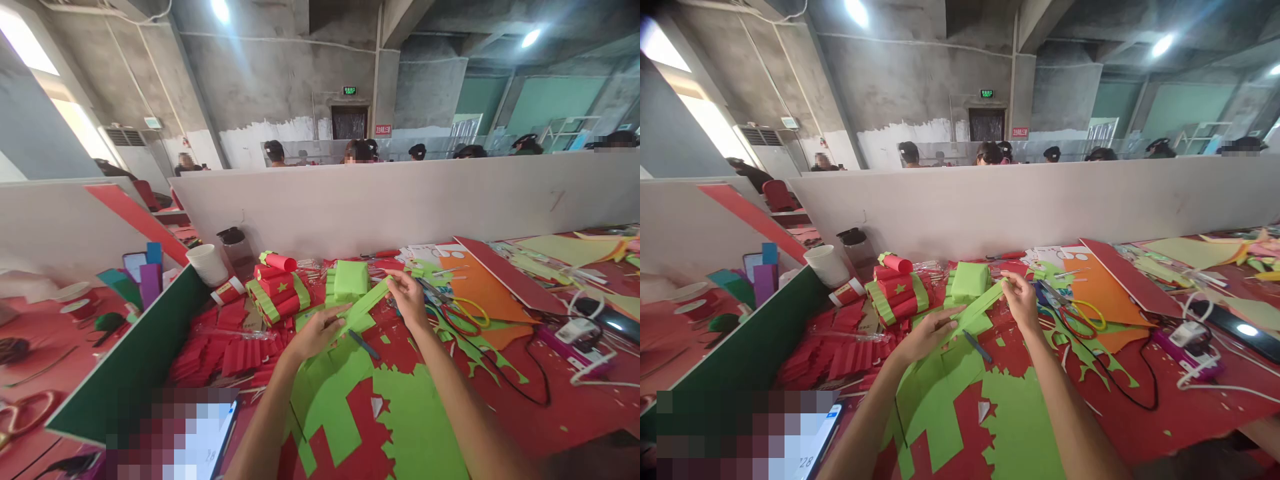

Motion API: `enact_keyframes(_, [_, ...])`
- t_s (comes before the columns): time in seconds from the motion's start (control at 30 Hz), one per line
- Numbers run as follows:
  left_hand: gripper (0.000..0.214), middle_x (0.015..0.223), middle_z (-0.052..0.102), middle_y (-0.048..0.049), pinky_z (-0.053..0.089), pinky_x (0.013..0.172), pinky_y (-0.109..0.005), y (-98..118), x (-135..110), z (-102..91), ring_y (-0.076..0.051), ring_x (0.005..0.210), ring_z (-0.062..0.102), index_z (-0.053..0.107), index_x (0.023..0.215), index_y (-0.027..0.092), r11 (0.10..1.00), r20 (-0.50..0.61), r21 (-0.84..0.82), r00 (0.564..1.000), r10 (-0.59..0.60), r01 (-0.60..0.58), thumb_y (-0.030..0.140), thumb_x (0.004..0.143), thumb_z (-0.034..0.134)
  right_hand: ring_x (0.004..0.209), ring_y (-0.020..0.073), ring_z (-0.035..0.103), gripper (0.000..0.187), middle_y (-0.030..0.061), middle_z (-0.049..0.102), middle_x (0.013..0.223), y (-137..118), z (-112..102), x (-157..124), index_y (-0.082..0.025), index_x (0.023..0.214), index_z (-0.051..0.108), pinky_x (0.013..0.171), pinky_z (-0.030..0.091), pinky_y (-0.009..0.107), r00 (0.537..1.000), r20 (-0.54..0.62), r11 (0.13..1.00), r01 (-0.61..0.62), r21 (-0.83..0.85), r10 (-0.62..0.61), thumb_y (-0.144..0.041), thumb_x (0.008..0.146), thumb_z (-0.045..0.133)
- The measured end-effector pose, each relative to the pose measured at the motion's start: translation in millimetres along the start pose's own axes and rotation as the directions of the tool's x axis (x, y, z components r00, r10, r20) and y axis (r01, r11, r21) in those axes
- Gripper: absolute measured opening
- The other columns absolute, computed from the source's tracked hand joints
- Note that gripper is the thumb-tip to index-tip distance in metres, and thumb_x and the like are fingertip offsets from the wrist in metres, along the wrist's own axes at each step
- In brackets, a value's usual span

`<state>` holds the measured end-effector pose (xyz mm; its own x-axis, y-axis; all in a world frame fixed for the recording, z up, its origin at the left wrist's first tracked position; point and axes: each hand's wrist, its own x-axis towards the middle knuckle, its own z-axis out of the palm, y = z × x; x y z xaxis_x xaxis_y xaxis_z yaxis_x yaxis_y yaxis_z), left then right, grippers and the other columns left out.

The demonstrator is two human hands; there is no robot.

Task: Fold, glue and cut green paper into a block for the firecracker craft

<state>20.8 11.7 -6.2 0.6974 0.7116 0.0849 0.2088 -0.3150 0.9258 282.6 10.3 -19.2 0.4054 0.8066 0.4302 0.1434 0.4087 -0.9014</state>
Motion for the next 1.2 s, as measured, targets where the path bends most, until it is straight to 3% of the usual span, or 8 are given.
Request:
enact_keyframes(0.2, [0.054,0.081,0.067,-0.0048,0.05,0.072,-0.03,-4.5,-0.2,-7.2,-0.019,0.077,0.057,0.061,0.131,0.013,0.981,-0.053,0.187,0.997,0.063,-0.052,0.051,0.092,0.052,0.057,0.0151,0.064,0.036,0.0021,0.066,0.076,2.6,-13.6,4.3,-0.018,0.099,0.067,0.056,0.055,0.027,0.998,0.063,0.998,-0.009,-0.056,0.013,-0.047,0.078,0.068])
enact_keyframes(0.33, [0.05,0.097,0.07,-0.0073,0.049,0.078,-0.03,-2.2,-3.0,-11.7,-0.02,0.084,0.057,0.062,0.13,0.014,0.973,-0.016,0.221,0.997,0.071,-0.066,0.047,0.093,0.052,0.054,0.014,0.063,0.03,0.0011,0.064,0.076,-2.4,-19.0,5.2,-0.018,0.094,0.063,0.055,0.054,0.026,0.994,0.097,0.998,-0.037,-0.056,0.043,-0.043,0.078,0.068])
enact_keyframes(0.6, [0.049,0.101,0.069,-0.0074,0.048,0.078,-0.03,-3.0,-7.5,-21.3,-0.019,0.082,0.055,0.062,0.131,0.015,0.962,0.06,0.268,0.998,0.035,-0.05,0.043,0.092,0.052,0.058,0.0152,0.064,0.024,0.0018,0.067,0.078,-22.5,-32.6,1.4,-0.018,0.093,0.068,0.058,0.054,0.027,0.921,0.374,0.975,-0.025,-0.22,0.108,-0.039,0.082,0.063])
enact_keyframes(0.73, [0.049,0.097,0.069,-0.0063,0.049,0.077,-0.03,-4.9,-9.7,-25.5,-0.018,0.079,0.055,0.062,0.131,0.014,0.962,0.054,0.274,0.999,0.008,-0.022,0.042,0.092,0.053,0.062,0.0174,0.068,0.026,0.0043,0.07,0.083,-17.9,-40.9,4.8,-0.017,0.094,0.069,0.06,0.054,0.028,0.901,0.413,0.962,-0.015,-0.272,0.131,-0.04,0.083,0.062])
enact_keyframes(1.03, [0.045,0.118,0.071,-0.0088,0.051,0.091,-0.034,-9.5,-16.9,-37.8,-0.027,0.107,0.063,0.069,0.122,0.017,0.98,0.046,0.195,0.998,-0.041,0.032,0.043,0.086,0.062,0.071,0.0207,0.073,0.027,0.007,0.073,0.097,-9.8,-61.3,12.6,-0.019,0.099,0.068,0.066,0.056,0.029,0.899,0.4,0.925,-0.018,-0.379,0.181,-0.042,0.087,0.059])
enact_keyframes(1.2, [0.045,0.12,0.071,-0.0068,0.053,0.092,-0.037,-11.3,-15.7,-36.4,-0.029,0.109,0.064,0.072,0.117,0.018,0.99,0.005,0.131,0.999,-0.05,0.049,0.046,0.082,0.066,0.073,0.0215,0.074,0.026,0.0072,0.073,0.098,-6.2,-65.8,14.0,-0.02,0.097,0.068,0.067,0.057,0.029,0.904,0.388,0.931,-0.031,-0.364,0.181,-0.042,0.086,0.06])
